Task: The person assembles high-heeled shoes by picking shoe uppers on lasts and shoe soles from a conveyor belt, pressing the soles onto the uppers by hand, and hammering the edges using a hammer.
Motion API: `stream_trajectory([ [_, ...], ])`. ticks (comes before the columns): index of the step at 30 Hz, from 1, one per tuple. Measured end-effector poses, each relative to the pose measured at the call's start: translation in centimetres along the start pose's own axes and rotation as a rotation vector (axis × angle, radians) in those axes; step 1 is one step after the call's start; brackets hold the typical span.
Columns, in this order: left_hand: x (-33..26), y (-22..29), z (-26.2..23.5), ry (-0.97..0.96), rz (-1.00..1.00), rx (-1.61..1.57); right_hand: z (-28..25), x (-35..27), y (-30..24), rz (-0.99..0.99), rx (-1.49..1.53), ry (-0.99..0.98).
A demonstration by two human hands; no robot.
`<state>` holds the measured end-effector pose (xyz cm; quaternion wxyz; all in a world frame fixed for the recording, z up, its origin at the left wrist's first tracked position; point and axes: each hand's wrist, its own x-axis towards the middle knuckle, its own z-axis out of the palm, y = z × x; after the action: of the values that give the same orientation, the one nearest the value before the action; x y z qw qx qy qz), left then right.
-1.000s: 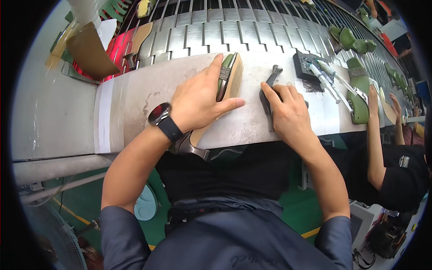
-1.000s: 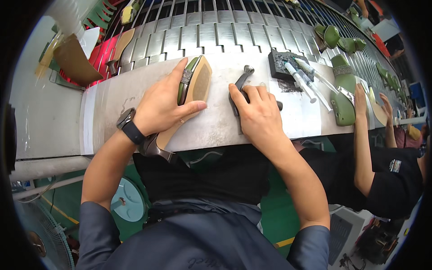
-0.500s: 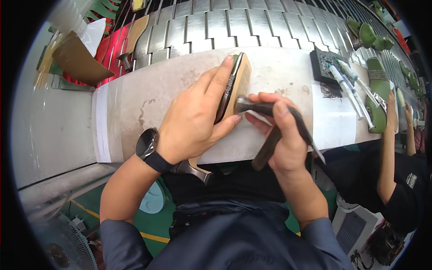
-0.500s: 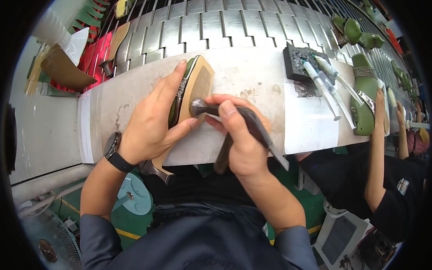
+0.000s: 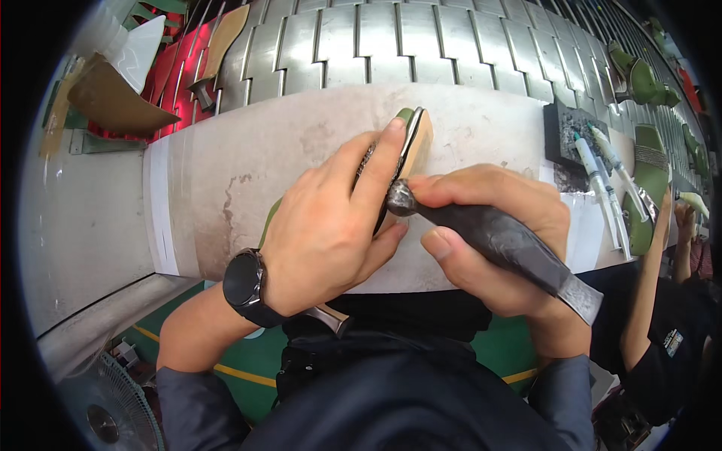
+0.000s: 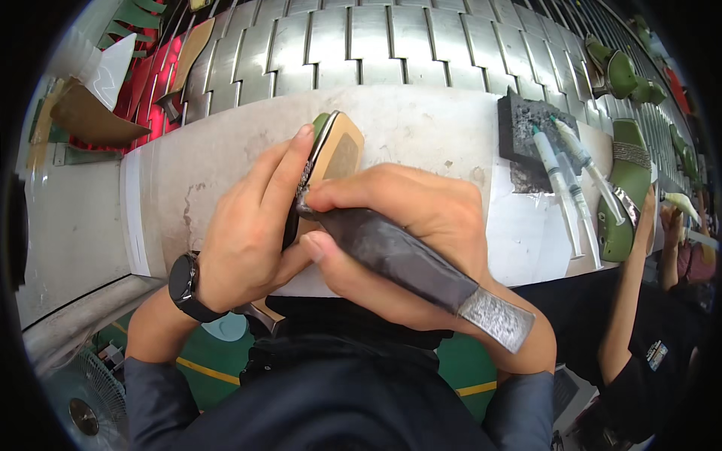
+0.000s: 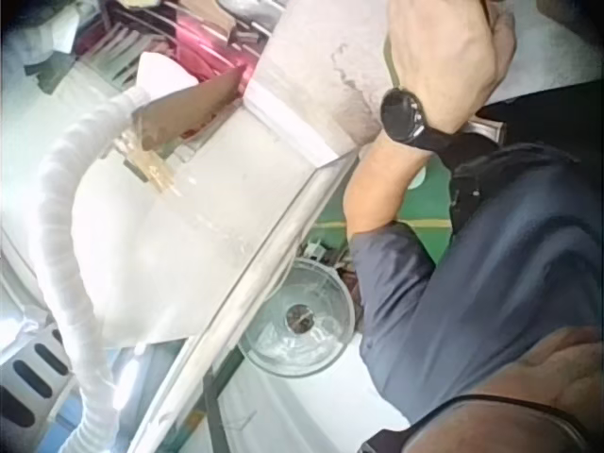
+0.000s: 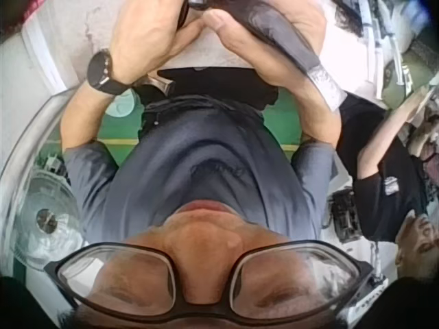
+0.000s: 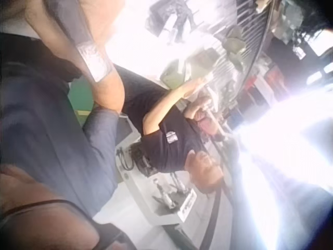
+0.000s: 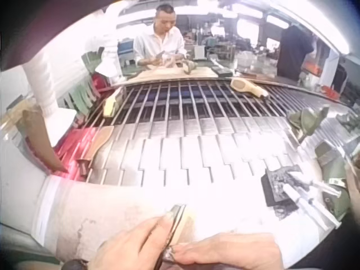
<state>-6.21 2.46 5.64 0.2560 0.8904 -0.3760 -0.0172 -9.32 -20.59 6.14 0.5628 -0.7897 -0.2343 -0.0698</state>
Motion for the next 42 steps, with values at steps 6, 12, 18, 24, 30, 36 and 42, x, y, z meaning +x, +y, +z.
stream_trajectory([
  [6,0.2,-0.2,-0.3,0.006,-0.037,-0.151,0.7,-0.8,0.2,0.184,0.156,0.178],
  [12,0.1,-0.7,-0.8,-0.029,-0.072,-0.192,-1.5,3.3,-2.3,0.456,0.158,-0.051],
  [18,0.3,-0.7,-1.4,-0.082,-0.074,-0.152,-1.3,5.2,1.6,0.466,0.237,0.242],
  [24,-0.1,-1.1,-1.4,-0.058,-0.072,-0.139,-2.3,5.3,1.2,0.528,0.191,0.069],
  [30,-0.3,-1.3,-1.0,-0.037,-0.056,-0.157,-1.2,3.6,-2.2,0.357,0.040,-0.136],
  [36,-0.9,-1.6,-0.4,0.003,-0.036,-0.147,2.7,0.9,-2.8,-0.051,-0.265,-0.020],
  [42,-1.2,-2.9,-1.4,-0.026,0.006,-0.223,7.3,-2.9,-3.3,-0.068,-0.318,0.139],
])
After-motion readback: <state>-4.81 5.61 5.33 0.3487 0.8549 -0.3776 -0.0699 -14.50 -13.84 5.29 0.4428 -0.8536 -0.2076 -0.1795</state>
